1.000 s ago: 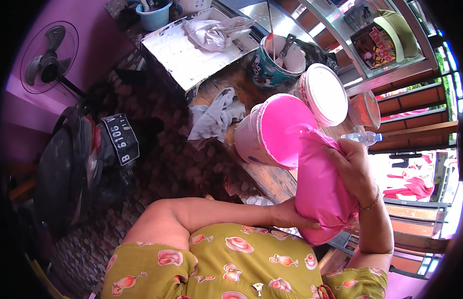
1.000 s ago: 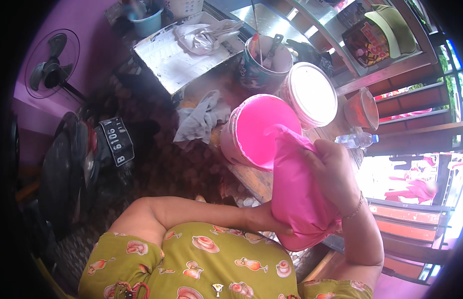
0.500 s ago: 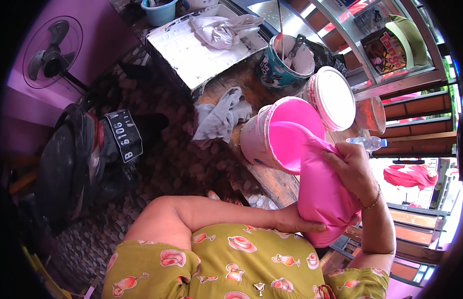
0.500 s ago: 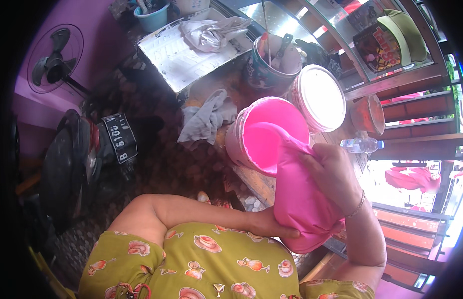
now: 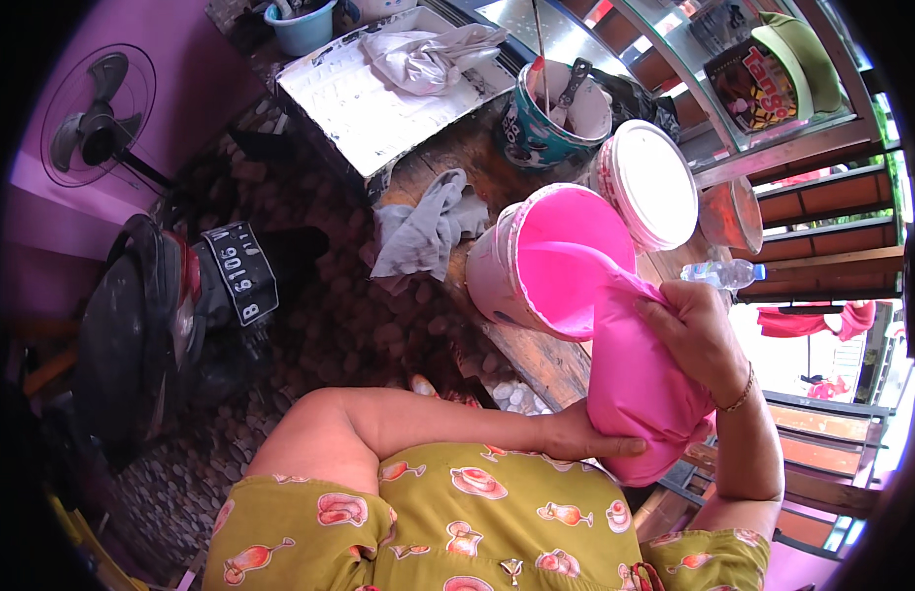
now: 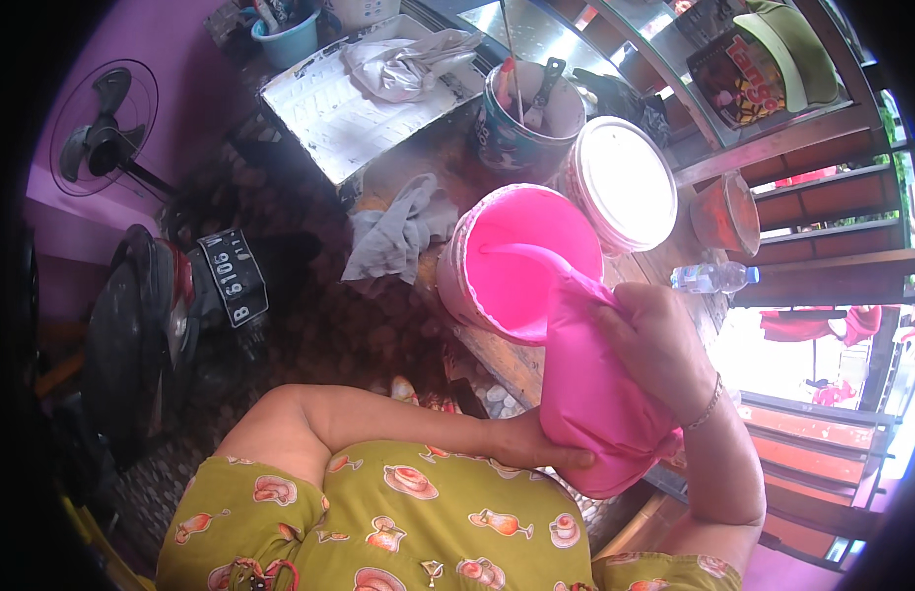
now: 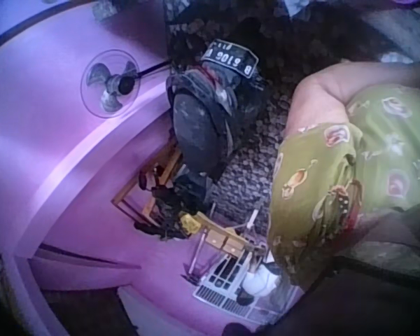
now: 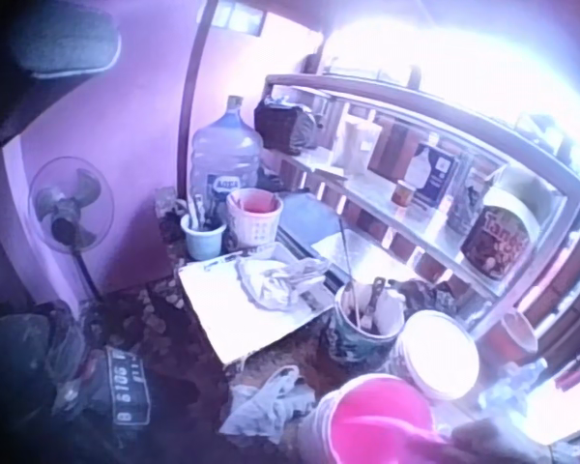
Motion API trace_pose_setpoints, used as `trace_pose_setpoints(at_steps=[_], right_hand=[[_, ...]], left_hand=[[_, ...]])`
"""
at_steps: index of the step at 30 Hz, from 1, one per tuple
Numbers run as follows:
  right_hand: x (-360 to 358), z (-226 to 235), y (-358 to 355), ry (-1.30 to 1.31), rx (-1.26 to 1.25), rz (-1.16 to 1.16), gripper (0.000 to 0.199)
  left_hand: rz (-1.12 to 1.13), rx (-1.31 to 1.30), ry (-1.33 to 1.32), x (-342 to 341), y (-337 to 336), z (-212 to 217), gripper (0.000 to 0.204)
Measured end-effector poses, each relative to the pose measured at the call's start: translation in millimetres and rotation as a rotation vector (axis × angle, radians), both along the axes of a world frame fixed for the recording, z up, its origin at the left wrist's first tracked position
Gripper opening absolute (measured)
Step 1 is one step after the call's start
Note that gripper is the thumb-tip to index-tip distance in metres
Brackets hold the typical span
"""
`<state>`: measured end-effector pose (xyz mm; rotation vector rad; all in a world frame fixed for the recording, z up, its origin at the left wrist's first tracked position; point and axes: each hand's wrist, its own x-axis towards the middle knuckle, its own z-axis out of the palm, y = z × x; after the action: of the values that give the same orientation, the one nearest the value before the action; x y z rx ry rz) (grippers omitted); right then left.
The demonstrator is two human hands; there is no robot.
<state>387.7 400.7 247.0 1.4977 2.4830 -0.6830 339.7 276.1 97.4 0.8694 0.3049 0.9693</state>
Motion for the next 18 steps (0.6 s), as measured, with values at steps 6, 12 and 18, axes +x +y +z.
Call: trace_pose_setpoints(at_steps=[6, 12, 18], right_hand=[[-1.3, 1.9, -0.4, -0.007, 0.012, 0.006, 0.031], [-2.6, 1.7, 0.3, -0.024, 0.044, 0.028, 0.029], [-5.3, 1.0, 0.9, -0.042, 0.102, 0.068, 0.026]], left_hand=[[-0.003, -0.022, 0.005, -0.6, 0.4, 3.0, 0.078], [0.005, -0.016, -0.026, -0.7, 1.2, 2.6, 0.077], [0.020, -0.007, -0.013, -1.8, 0.9, 2.8, 0.075]])
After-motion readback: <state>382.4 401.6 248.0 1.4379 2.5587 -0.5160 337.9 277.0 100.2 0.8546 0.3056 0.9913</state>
